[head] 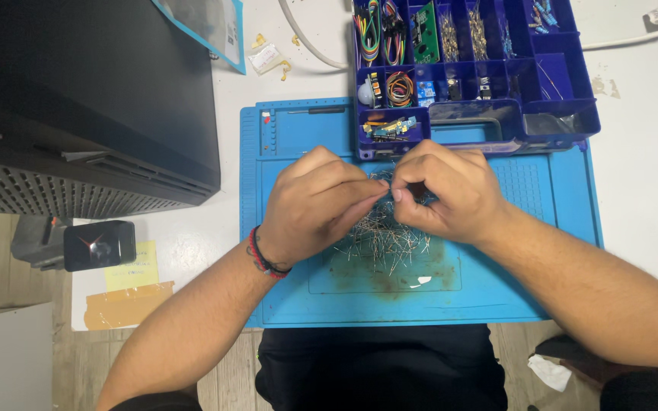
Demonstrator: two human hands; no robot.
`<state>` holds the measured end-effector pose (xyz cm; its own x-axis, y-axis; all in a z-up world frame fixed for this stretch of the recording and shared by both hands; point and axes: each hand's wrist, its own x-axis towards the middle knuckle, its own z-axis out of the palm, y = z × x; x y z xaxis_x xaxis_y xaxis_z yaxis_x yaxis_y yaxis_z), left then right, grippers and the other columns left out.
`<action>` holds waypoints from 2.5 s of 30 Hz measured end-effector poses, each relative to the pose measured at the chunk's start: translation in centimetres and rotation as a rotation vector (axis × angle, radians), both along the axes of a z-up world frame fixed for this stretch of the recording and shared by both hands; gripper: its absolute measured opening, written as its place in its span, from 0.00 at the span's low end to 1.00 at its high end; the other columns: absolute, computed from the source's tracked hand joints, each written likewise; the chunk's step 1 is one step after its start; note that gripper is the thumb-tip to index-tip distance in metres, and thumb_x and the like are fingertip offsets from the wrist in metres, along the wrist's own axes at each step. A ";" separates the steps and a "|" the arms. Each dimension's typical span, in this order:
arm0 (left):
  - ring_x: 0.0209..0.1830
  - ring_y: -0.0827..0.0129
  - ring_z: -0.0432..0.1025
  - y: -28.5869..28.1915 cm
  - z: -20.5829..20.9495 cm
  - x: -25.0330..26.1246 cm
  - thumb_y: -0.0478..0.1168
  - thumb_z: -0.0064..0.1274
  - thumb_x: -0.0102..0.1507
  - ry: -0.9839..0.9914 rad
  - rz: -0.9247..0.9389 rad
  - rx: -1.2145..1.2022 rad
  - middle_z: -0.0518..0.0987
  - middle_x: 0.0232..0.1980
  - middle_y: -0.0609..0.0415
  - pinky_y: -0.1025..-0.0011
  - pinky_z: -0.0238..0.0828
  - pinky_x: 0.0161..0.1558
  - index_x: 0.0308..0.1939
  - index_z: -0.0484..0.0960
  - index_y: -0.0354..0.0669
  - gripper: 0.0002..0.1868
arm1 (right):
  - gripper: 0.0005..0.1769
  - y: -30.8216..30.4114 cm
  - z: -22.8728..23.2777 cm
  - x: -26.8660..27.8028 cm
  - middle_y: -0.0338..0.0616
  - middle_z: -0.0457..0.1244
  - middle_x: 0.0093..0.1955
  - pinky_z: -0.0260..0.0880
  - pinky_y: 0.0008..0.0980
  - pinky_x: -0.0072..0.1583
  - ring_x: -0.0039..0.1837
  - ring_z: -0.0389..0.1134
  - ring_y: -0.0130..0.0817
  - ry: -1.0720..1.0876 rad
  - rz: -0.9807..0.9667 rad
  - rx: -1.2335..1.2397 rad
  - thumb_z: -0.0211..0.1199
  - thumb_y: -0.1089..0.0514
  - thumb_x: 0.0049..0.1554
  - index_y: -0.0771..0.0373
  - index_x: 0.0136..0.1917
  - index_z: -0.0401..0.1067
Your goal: The person picks up small electronic components from a pile on a blue mat and places them into a compartmentalized blue organizer box. The hands repeatedly select items from the pile and sort them into specific sections of the box.
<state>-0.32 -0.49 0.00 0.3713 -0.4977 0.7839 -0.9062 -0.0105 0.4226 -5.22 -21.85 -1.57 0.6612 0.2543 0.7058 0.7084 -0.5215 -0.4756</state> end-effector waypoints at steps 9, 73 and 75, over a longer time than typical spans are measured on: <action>0.31 0.63 0.73 0.1 0.0 0.8 0.34 0.65 0.62 0.070 0.063 -0.058 0.82 0.34 0.59 0.66 0.76 0.34 0.41 0.89 0.45 0.04 | 0.06 -0.6 1.3 0.3 0.43 0.68 0.39 0.71 0.39 0.36 0.32 0.69 0.44 -0.122 -0.074 -0.125 0.61 0.60 0.66 0.61 0.47 0.76; 0.15 0.62 0.66 1.4 -3.2 5.7 0.43 0.52 0.71 0.249 0.043 -0.038 0.64 0.16 0.62 0.74 0.63 0.21 0.20 0.77 0.50 0.22 | 0.13 2.2 -0.5 -0.6 0.41 0.69 0.48 0.70 0.39 0.59 0.53 0.70 0.39 0.034 0.131 -0.545 0.61 0.54 0.65 0.62 0.59 0.76; 0.15 0.61 0.65 1.1 -3.3 5.3 0.43 0.51 0.72 0.241 0.046 -0.028 0.62 0.16 0.59 0.73 0.61 0.20 0.18 0.73 0.49 0.24 | 0.11 2.1 -0.1 -0.7 0.39 0.68 0.42 0.72 0.37 0.51 0.47 0.71 0.38 0.141 0.161 -0.426 0.62 0.56 0.64 0.61 0.57 0.77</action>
<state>5.02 0.57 -3.34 0.5714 -0.4553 0.6828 -0.7778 -0.0351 0.6276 -5.95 -19.76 -1.67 0.6715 0.6086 0.4228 0.7400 -0.5802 -0.3401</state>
